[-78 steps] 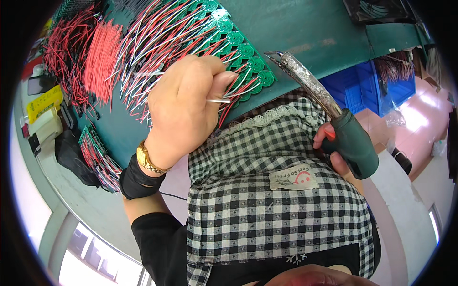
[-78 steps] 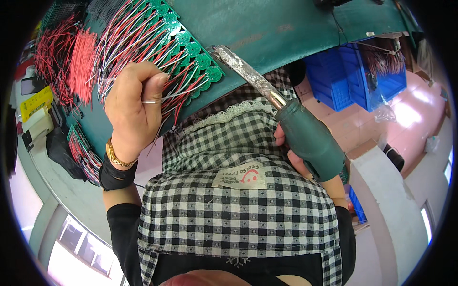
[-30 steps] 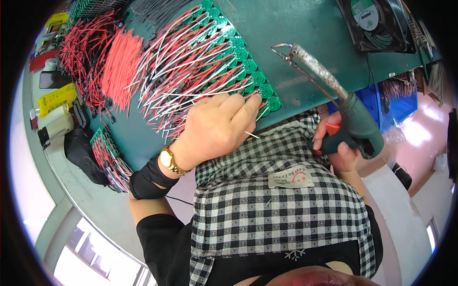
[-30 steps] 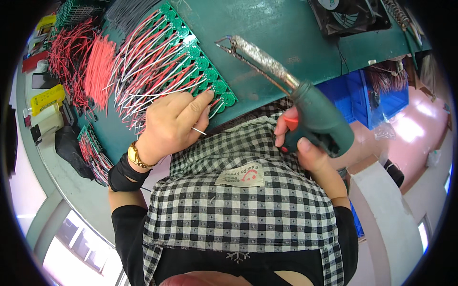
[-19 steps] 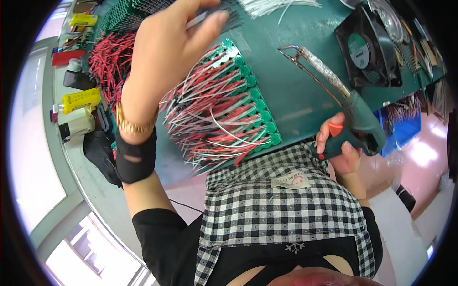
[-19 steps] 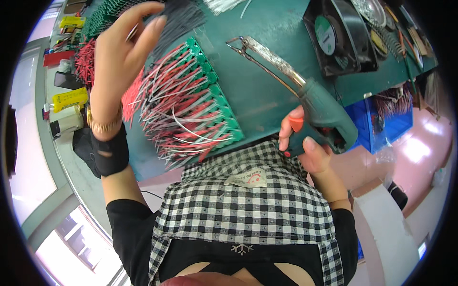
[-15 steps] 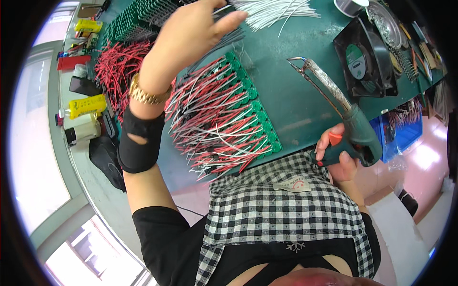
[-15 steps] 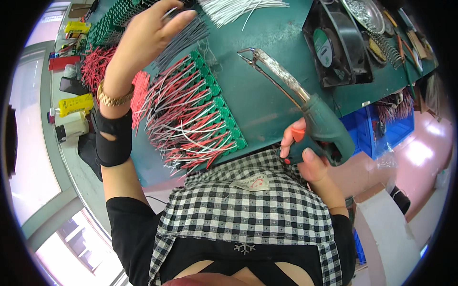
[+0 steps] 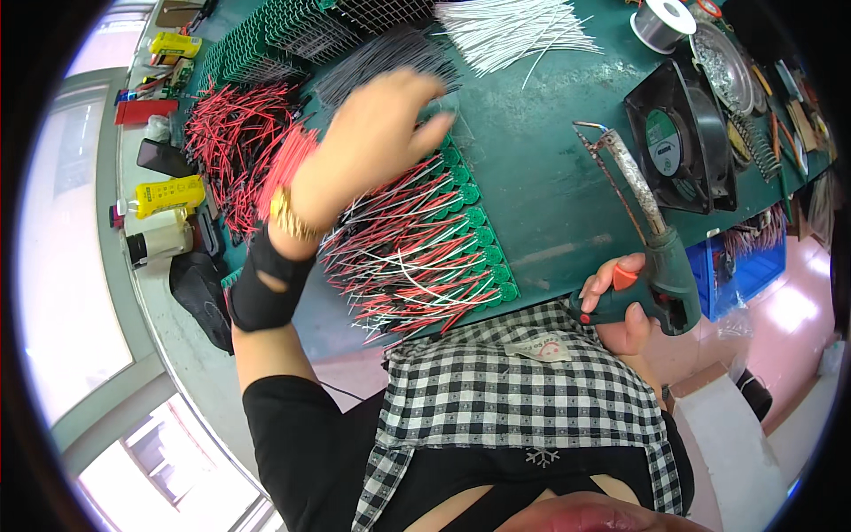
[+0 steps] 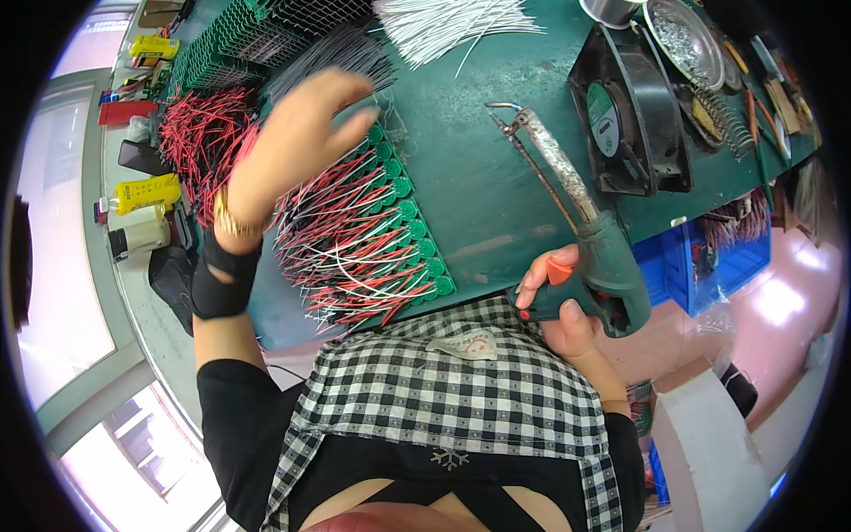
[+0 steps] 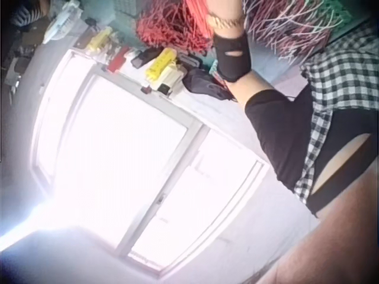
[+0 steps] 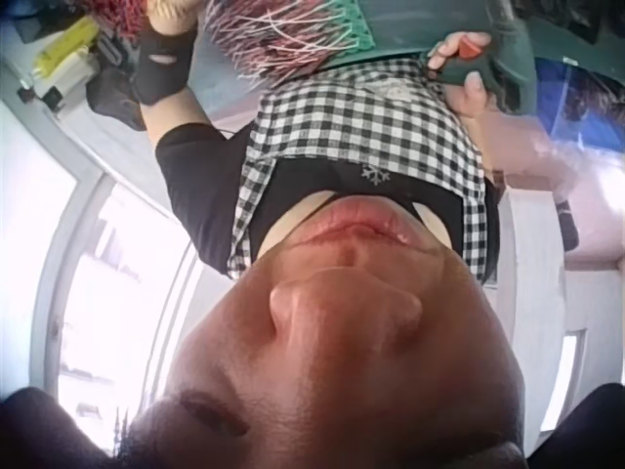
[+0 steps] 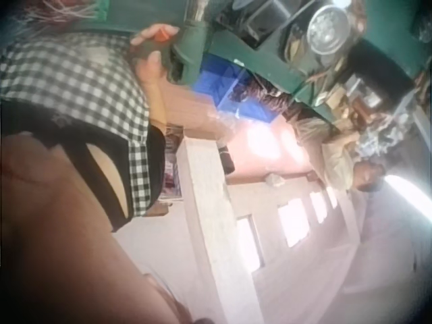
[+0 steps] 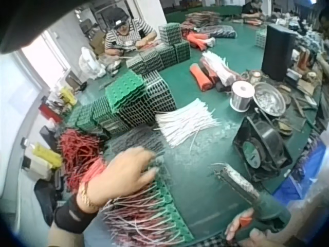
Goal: The person solders wires onto a circuit board using a soldering tool, sets the assembled board aside, retrieves a new board from a stack, and solders additional wires onto it.
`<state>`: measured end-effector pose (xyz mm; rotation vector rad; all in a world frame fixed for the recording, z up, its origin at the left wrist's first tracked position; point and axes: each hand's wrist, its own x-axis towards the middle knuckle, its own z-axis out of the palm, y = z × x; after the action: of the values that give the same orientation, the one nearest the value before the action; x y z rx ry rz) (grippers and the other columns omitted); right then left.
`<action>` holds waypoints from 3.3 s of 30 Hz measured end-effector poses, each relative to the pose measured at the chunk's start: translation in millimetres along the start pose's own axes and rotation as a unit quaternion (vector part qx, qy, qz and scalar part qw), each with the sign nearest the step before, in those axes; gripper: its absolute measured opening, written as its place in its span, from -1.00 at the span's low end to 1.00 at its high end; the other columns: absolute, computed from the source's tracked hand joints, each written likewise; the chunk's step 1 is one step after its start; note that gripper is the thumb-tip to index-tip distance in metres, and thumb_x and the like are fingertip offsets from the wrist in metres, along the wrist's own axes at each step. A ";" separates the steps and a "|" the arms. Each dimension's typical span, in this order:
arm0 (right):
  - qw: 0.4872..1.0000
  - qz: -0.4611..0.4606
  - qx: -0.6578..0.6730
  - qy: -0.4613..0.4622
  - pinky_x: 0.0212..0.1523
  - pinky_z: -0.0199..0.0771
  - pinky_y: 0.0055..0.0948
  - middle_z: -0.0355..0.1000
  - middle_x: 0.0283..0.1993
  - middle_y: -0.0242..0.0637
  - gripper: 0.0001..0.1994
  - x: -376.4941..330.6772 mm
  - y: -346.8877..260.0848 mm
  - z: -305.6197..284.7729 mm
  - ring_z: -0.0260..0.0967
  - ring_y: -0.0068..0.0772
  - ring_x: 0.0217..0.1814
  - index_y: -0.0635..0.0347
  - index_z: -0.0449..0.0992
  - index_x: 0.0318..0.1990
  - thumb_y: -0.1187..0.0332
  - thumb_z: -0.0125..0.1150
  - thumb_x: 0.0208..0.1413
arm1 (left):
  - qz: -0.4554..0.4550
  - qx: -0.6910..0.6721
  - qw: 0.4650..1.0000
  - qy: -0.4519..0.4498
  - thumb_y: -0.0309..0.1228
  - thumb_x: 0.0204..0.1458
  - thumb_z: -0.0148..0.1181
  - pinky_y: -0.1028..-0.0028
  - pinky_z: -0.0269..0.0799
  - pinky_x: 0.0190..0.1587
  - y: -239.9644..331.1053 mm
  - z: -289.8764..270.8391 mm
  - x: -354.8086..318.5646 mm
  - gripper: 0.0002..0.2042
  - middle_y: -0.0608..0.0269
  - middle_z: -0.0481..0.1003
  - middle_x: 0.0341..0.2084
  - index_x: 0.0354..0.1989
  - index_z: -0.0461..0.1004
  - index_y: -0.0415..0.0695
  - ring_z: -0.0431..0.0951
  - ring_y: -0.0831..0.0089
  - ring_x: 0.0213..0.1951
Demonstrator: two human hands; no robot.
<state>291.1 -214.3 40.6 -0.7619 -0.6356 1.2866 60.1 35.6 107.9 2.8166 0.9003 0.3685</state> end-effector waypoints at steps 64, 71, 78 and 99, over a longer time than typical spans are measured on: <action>0.994 0.076 -0.076 -0.010 -0.41 0.36 -0.52 0.37 -0.33 -0.08 -0.57 41.5 4.3 49.5 0.36 -0.44 -0.49 0.34 0.25 0.03 0.24 0.05 0.07 | -0.114 -0.096 0.983 0.107 -0.52 -0.01 0.14 0.33 0.37 -0.41 -7.8 -17.9 -54.0 -0.95 0.13 0.41 -0.56 -0.37 0.49 -0.17 0.45 0.14 -0.48; 0.991 0.074 -0.099 -0.044 -0.42 0.42 -0.52 0.35 -0.32 -0.02 -0.54 59.5 27.0 22.4 0.37 -0.41 -0.50 0.39 0.20 0.04 0.25 0.04 0.07 | -0.151 -0.202 0.960 0.118 -0.57 -0.13 0.22 0.66 0.15 -0.62 1.8 41.9 -51.6 -0.96 0.38 0.40 -0.62 -0.48 0.49 -0.20 0.28 0.71 -0.65; 0.963 0.152 -0.223 -0.019 -0.42 0.42 -0.48 0.37 -0.29 0.01 -0.39 63.5 34.2 35.0 0.38 -0.38 -0.48 0.39 0.25 0.02 0.04 0.17 -0.03 | -0.166 -0.197 0.955 0.150 -0.58 -0.19 0.22 0.66 0.13 -0.62 -22.1 76.4 -56.7 -0.93 0.37 0.37 -0.61 -0.55 0.45 -0.20 0.30 0.66 -0.64; 0.925 0.180 -0.325 -0.075 -0.30 0.36 -0.55 0.37 -0.23 -0.32 -0.78 57.4 42.8 47.6 0.32 -0.55 -0.35 0.22 0.41 -0.14 0.46 0.04 0.02 | -0.165 -0.218 0.946 0.176 -0.56 -0.21 0.22 0.61 0.22 -0.58 -34.3 88.3 -69.6 -0.93 0.32 0.37 -0.63 -0.57 0.44 -0.21 0.34 0.61 -0.62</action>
<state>238.5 -146.5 35.5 -1.3823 -1.1114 1.4889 11.3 15.4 2.8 2.1841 1.1661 0.9123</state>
